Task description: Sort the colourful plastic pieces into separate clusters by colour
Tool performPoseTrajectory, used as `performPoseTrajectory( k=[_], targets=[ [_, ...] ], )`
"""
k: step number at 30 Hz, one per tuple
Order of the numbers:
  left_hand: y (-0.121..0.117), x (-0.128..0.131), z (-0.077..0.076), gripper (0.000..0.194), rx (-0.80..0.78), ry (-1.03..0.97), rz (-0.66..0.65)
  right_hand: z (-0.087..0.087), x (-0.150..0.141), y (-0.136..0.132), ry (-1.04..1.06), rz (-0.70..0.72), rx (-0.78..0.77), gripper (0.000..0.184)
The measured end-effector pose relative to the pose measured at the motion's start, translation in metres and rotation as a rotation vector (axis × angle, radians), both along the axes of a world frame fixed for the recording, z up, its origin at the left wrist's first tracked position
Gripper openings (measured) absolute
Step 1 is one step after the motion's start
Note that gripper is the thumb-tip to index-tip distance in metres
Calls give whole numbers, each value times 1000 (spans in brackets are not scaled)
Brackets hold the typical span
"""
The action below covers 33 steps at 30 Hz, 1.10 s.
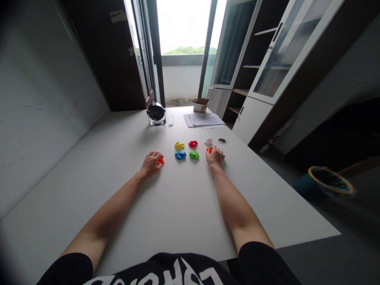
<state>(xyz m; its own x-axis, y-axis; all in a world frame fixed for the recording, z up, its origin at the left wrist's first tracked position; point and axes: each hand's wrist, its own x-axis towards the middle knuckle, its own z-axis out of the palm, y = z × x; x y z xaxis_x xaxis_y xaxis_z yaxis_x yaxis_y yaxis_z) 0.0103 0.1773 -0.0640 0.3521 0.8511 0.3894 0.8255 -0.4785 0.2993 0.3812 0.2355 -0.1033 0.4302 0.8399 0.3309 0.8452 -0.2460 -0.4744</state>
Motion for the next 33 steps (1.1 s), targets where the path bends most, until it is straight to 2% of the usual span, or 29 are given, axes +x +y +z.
performPoseTrajectory(
  k=[13, 23, 33],
  targets=[
    [2, -2, -3, 26, -32, 0, -7, -1, 2, 0, 65, -68, 47, 22],
    [5, -4, -7, 25, -31, -18, 17, 10, -5, -5, 61, -2, 34, 22],
    [8, -5, -9, 20, -19, -9, -10, 10, -6, -5, 52, -5, 88, 21]
  ],
)
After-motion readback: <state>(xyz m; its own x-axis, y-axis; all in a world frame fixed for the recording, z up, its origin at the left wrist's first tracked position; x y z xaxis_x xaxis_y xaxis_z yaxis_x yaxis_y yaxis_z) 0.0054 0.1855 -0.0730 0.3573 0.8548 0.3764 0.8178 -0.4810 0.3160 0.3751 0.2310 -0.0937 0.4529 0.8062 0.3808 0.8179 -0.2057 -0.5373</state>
